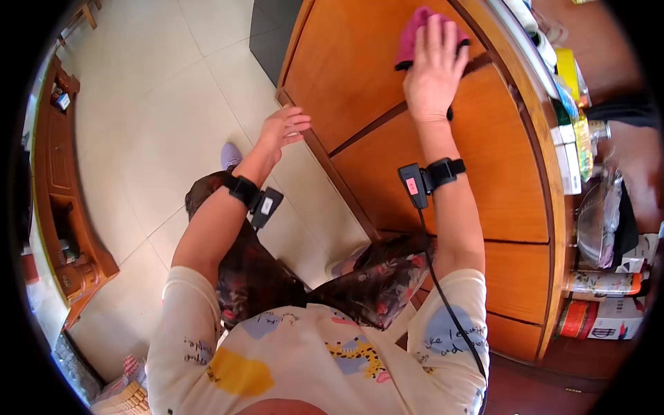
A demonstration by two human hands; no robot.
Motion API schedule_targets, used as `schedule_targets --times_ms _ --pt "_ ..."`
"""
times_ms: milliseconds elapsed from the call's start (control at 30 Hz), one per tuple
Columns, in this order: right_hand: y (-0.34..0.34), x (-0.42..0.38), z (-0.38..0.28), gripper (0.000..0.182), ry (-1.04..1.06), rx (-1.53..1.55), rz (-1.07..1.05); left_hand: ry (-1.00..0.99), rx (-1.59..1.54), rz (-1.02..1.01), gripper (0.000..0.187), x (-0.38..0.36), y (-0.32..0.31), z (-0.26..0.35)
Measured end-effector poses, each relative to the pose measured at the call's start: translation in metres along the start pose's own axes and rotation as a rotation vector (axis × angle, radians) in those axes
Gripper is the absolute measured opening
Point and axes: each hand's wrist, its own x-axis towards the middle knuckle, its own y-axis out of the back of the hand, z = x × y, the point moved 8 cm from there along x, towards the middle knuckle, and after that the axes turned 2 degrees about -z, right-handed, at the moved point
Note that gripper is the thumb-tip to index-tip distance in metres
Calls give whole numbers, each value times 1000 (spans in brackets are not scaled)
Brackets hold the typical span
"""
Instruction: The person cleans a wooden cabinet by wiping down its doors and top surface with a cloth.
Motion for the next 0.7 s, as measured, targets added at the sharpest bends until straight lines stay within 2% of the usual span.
schedule_targets --times_ms 33,100,167,333,400,500,533,633,667,700 --pt "-19 -4 -14 52 74 -16 -76 14 -11 2 50 -11 -4 4" --pt "-58 -25 -52 56 204 -79 -314 -163 -35 -154 46 -25 -23 40" --pt "-104 -62 -109 60 390 -145 -532 -180 -102 -114 46 -21 -19 58" --pt "-155 -125 -175 58 570 -154 -605 -257 -214 -45 45 -30 -13 88" --pt "-173 -154 -199 55 747 -130 -638 -229 -227 -48 44 -28 -13 87" --pt "-178 -159 -193 53 742 -37 -609 -274 -267 -27 44 -28 -8 90" --pt "-165 -142 -183 53 723 -131 -537 -257 -270 -25 44 -28 -8 88" --pt "-118 -44 -129 54 491 -310 -388 -302 -262 -20 43 -30 -5 89" --pt "-98 -9 -105 55 351 -267 -292 -303 -269 -22 43 -30 -4 89" --pt "-83 15 -77 59 272 -53 -99 -304 -277 -25 43 -30 -4 88"
